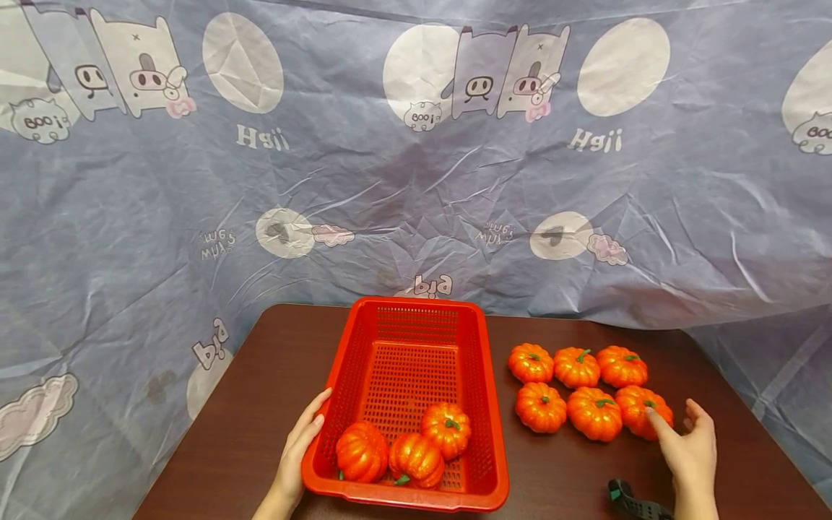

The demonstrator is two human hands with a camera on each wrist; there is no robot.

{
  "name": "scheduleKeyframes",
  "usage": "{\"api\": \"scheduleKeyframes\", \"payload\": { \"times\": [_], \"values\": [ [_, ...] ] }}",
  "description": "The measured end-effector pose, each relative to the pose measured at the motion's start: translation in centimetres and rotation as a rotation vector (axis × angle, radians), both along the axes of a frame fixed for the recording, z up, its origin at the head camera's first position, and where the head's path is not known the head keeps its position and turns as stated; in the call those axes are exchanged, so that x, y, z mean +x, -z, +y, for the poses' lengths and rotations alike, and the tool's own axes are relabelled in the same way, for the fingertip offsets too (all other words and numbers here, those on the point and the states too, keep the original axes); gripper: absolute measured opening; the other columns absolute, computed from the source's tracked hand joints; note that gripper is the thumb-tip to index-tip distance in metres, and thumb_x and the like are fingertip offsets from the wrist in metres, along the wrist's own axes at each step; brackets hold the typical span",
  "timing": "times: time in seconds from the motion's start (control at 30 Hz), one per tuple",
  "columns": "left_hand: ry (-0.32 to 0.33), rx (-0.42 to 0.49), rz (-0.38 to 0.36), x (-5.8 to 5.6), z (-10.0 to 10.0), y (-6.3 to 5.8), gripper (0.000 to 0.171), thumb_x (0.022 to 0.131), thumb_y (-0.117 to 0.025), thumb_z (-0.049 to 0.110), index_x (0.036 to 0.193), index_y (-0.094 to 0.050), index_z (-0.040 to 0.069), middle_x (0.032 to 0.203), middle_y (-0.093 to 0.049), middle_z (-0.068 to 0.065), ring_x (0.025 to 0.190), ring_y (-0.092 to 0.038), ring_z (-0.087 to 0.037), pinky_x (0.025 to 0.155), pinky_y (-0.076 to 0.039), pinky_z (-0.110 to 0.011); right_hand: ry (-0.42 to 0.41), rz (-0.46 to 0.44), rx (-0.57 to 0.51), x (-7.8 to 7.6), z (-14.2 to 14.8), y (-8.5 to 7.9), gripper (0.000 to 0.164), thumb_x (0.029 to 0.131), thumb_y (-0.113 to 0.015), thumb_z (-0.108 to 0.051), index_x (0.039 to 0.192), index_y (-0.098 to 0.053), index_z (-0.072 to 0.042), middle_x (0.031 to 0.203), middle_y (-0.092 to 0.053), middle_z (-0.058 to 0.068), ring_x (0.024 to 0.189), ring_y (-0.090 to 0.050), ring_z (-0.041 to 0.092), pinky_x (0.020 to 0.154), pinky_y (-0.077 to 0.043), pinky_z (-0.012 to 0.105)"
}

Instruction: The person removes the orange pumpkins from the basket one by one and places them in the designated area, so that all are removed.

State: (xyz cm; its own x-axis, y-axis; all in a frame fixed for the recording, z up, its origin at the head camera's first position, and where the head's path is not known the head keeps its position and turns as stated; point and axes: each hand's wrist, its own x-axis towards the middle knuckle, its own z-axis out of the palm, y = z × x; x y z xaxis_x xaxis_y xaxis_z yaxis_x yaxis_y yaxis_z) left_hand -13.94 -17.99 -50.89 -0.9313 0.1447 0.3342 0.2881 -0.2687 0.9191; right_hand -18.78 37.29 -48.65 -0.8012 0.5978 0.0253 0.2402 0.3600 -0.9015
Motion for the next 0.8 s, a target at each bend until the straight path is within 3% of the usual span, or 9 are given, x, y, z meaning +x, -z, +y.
{"api": "scheduleKeyframes", "payload": {
  "times": [0.1, 0.27, 0.43, 0.5, 0.57, 0.67, 0.8],
  "values": [
    [-0.003, 0.001, 0.003, 0.0, 0.0, 0.0, 0.045, 0.102, -0.025, 0.011, 0.146, -0.022, -0.002, 0.147, -0.028, -0.019, 0.129, -0.038, -0.018, 0.100, -0.035, -0.022, 0.026, 0.038, 0.034, 0.2, -0.8, -1.5, 0.073, 0.089, -0.059, -0.025, 0.148, -0.022, -0.004, 0.149, -0.025, 0.021, 0.132, -0.026, 0.038, 0.109, -0.021, 0.043],
    [-0.009, 0.004, -0.008, 0.0, 0.0, 0.0, 0.045, 0.102, -0.025, 0.011, 0.146, -0.023, -0.001, 0.147, -0.027, -0.021, 0.129, -0.038, -0.017, 0.100, -0.035, -0.022, -0.032, 0.050, 0.019, 0.4, -2.6, -4.0, 0.071, 0.090, -0.059, -0.027, 0.149, -0.023, -0.010, 0.151, -0.023, 0.017, 0.134, -0.027, 0.034, 0.110, -0.022, 0.042],
    [-0.010, 0.007, -0.016, 0.0, 0.1, 0.0, 0.045, 0.103, -0.026, 0.012, 0.146, -0.023, -0.001, 0.147, -0.026, -0.022, 0.129, -0.038, -0.017, 0.100, -0.035, -0.022, -0.092, 0.065, -0.039, 0.4, -4.7, -5.8, 0.068, 0.090, -0.062, -0.028, 0.148, -0.027, -0.019, 0.148, -0.026, 0.010, 0.131, -0.033, 0.025, 0.101, -0.031, 0.016],
    [-0.011, 0.011, -0.016, 0.0, 0.1, 0.1, 0.045, 0.102, -0.026, 0.011, 0.146, -0.023, -0.001, 0.147, -0.027, -0.021, 0.129, -0.038, -0.017, 0.100, -0.035, -0.022, -0.135, 0.078, -0.036, 0.3, -5.5, -6.4, 0.067, 0.090, -0.062, -0.028, 0.148, -0.029, -0.021, 0.148, -0.028, 0.009, 0.129, -0.037, 0.025, 0.089, -0.034, 0.006],
    [-0.013, 0.014, -0.015, 0.0, 0.1, 0.0, 0.045, 0.102, -0.026, 0.011, 0.146, -0.023, -0.001, 0.147, -0.028, -0.021, 0.129, -0.038, -0.016, 0.100, -0.035, -0.022, -0.197, 0.098, -0.014, 0.1, -6.4, -7.0, 0.065, 0.091, -0.062, -0.027, 0.147, -0.030, -0.019, 0.147, -0.029, 0.012, 0.125, -0.041, 0.026, 0.082, -0.036, 0.004],
    [-0.009, 0.017, -0.013, 0.0, 0.1, 0.0, 0.045, 0.102, -0.026, 0.011, 0.146, -0.022, -0.002, 0.147, -0.027, -0.021, 0.129, -0.038, -0.016, 0.101, -0.035, -0.022, -0.304, 0.137, 0.001, -0.2, -7.5, -7.9, 0.063, 0.092, -0.061, -0.026, 0.147, -0.031, -0.020, 0.145, -0.032, 0.013, 0.121, -0.046, 0.021, 0.077, -0.039, 0.004],
    [-0.004, 0.020, -0.007, 0.0, 0.1, 0.0, 0.046, 0.102, -0.026, 0.011, 0.146, -0.022, -0.002, 0.148, -0.026, -0.022, 0.130, -0.037, -0.017, 0.101, -0.034, -0.022, -0.448, 0.232, -0.016, -0.6, -9.4, -9.0, 0.056, 0.092, -0.061, -0.021, 0.143, -0.036, -0.019, 0.135, -0.039, 0.002, 0.114, -0.045, 0.006, 0.079, -0.039, 0.005]
  ]
}}
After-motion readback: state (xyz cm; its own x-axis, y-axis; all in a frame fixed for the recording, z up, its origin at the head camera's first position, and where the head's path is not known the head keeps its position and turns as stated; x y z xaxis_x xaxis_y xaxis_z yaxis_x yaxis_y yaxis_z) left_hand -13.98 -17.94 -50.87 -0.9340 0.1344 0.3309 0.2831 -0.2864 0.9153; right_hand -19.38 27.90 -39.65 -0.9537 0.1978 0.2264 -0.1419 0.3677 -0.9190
